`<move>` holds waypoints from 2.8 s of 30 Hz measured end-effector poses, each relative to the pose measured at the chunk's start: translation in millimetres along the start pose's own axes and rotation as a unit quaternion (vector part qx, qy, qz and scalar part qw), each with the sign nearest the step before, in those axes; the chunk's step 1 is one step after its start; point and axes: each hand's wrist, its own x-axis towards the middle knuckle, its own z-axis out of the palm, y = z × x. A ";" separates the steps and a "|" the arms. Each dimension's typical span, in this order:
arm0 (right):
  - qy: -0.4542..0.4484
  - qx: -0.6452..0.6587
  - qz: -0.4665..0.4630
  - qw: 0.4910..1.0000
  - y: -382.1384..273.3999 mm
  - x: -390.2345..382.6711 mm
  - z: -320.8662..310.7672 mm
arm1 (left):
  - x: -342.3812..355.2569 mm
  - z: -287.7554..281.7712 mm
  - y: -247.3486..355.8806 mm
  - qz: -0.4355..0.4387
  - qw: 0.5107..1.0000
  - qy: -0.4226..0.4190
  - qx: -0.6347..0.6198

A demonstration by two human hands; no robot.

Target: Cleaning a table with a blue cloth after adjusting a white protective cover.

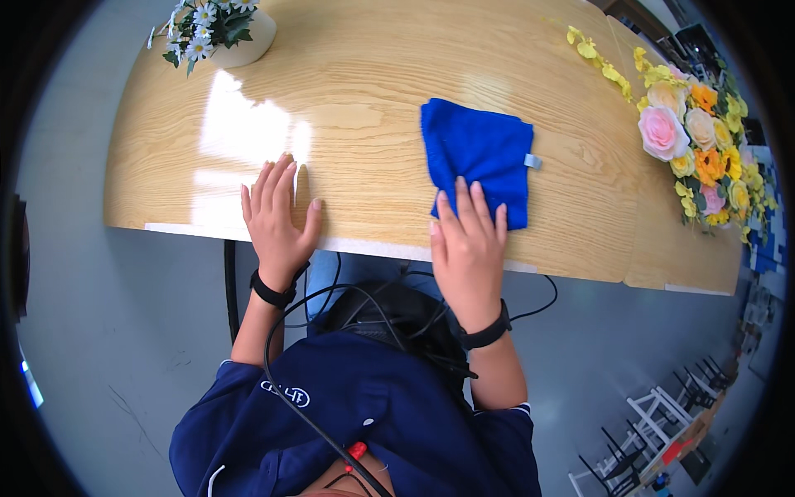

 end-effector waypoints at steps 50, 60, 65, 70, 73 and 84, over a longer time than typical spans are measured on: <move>0.135 0.143 -0.041 0.980 -1.2 -18.3 10.1 | -1.3 2.2 -1.5 0.003 1.000 -0.001 0.017; 0.142 0.146 -0.040 0.978 -0.6 -16.4 10.3 | -0.6 3.3 -1.5 0.021 0.999 0.008 0.024; 0.157 0.159 -0.040 0.974 2.2 -16.3 13.0 | -0.3 4.2 -2.2 0.022 0.999 0.006 0.024; 0.156 0.165 -0.039 0.973 1.3 -15.1 11.5 | -0.3 3.7 -2.0 0.019 0.999 0.004 0.026; 0.158 0.165 -0.038 0.973 2.2 -14.9 12.6 | 0.0 3.9 -1.7 0.021 0.999 0.005 0.027; 0.156 0.165 -0.039 0.973 3.2 -16.0 11.8 | -0.4 4.0 -1.7 0.019 0.999 0.004 0.026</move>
